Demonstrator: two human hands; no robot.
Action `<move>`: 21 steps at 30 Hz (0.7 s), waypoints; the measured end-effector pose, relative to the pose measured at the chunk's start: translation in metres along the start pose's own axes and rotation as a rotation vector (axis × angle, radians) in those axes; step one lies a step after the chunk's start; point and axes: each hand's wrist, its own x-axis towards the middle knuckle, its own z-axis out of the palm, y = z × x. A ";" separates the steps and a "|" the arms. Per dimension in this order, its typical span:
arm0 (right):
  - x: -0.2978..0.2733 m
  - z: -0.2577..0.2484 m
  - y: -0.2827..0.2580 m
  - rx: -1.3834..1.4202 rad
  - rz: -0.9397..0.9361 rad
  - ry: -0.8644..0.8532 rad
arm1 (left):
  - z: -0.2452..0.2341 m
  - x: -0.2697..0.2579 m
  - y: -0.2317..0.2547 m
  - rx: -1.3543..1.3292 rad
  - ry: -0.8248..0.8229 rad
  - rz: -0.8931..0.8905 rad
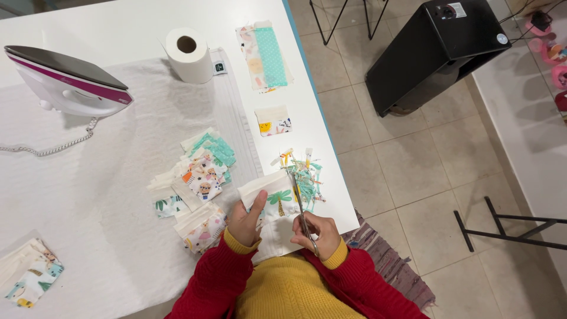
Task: Cutting small square pieces of patterned fabric with scissors.
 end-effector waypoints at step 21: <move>-0.003 0.014 0.037 -0.134 -0.140 0.152 | -0.032 0.012 -0.017 1.060 -0.193 1.046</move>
